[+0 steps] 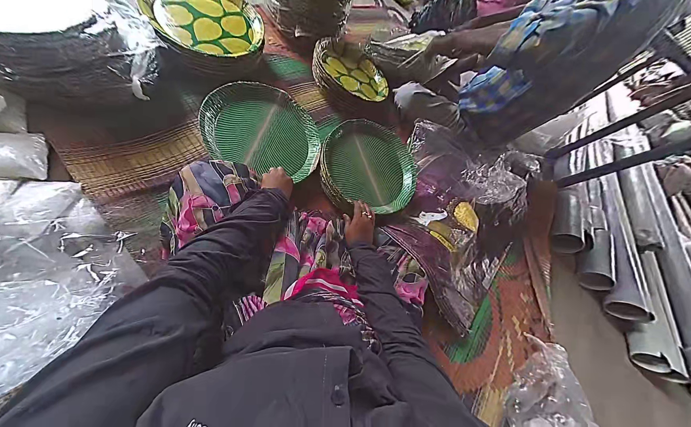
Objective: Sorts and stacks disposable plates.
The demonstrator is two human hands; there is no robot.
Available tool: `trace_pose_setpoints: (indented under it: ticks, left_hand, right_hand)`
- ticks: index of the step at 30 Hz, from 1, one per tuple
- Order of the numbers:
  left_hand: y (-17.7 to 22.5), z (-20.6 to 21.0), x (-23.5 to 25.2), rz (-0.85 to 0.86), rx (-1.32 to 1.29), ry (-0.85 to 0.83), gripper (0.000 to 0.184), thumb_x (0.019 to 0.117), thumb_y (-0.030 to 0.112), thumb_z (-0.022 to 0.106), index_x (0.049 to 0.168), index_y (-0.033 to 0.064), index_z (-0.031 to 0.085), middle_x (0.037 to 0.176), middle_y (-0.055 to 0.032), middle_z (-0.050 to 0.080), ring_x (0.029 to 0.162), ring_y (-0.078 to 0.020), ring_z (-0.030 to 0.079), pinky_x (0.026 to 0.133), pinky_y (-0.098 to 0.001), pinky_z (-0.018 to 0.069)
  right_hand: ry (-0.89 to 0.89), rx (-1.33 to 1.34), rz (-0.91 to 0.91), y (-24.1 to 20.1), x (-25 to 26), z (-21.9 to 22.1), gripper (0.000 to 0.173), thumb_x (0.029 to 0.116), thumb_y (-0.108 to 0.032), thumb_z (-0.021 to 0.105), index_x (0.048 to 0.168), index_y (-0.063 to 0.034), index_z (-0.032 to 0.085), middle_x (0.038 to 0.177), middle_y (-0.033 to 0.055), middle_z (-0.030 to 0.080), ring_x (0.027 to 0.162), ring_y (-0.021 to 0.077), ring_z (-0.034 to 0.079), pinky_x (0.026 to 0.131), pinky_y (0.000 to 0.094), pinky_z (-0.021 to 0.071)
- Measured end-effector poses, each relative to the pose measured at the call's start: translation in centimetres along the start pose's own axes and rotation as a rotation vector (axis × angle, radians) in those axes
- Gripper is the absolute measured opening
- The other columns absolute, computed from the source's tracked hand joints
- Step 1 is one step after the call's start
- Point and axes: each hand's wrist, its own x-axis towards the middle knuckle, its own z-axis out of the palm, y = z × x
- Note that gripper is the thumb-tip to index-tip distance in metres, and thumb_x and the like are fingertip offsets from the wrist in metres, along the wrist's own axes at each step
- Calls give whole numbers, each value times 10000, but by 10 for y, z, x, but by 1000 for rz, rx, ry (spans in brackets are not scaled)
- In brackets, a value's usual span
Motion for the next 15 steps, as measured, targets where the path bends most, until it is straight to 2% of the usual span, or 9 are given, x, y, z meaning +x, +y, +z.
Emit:
trace_pose_setpoints:
  ticks: [2,5,8,10,12,13,15]
  left_hand:
    - [4,0,0,54,46,-12,221,987,-43,551,1144,-133,678,1375,-318,581,1308,-489,555,986,-644,508]
    - [8,-4,0,89,105,-64,216,1000,-32,541,1134,-113,691,1370,-294,595,1304,-471,563,997,-624,509]
    - [-1,-13,2,13,-17,-74,269,1042,104,561,1171,-88,699,1395,-297,590,1312,-489,559,1004,-675,489]
    - [-8,-20,-2,-51,-87,-17,269,1028,119,572,1166,-71,702,1364,-300,610,1289,-504,573,981,-712,483]
    - [-12,-25,-9,-51,-88,188,261,1004,63,545,1176,-62,696,1353,-264,633,1328,-458,557,1052,-668,448]
    - [-14,-26,-13,-10,-85,340,269,1009,32,510,1187,-67,687,1347,-253,646,1353,-433,546,1102,-627,414]
    - [-16,-23,-21,134,-111,655,260,972,-65,502,1147,-78,694,1269,-254,686,1314,-433,579,1120,-619,389]
  right_hand:
    - [-36,12,23,-3,-1,-5,500,1023,-179,609,1461,43,512,1526,248,505,1466,408,431,1230,555,280]
    - [-53,-2,24,-3,2,-7,500,1028,-175,603,1470,36,505,1530,248,501,1470,403,427,1232,549,281]
    - [-52,12,20,-2,2,-4,497,1035,-191,597,1468,34,507,1531,245,500,1466,409,430,1228,560,283]
    - [-54,21,29,-2,2,-3,491,1032,-187,597,1464,32,517,1530,240,506,1465,406,433,1230,559,278]
    - [-62,33,39,-2,2,-5,492,1021,-173,608,1456,41,523,1518,250,514,1460,410,438,1231,552,281]
    - [-73,41,47,-3,4,-7,507,1008,-166,626,1459,42,519,1515,258,513,1457,416,440,1229,554,285]
    - [-79,76,72,-8,10,-17,622,959,-163,694,1503,32,466,1538,290,467,1465,451,408,1216,595,285]
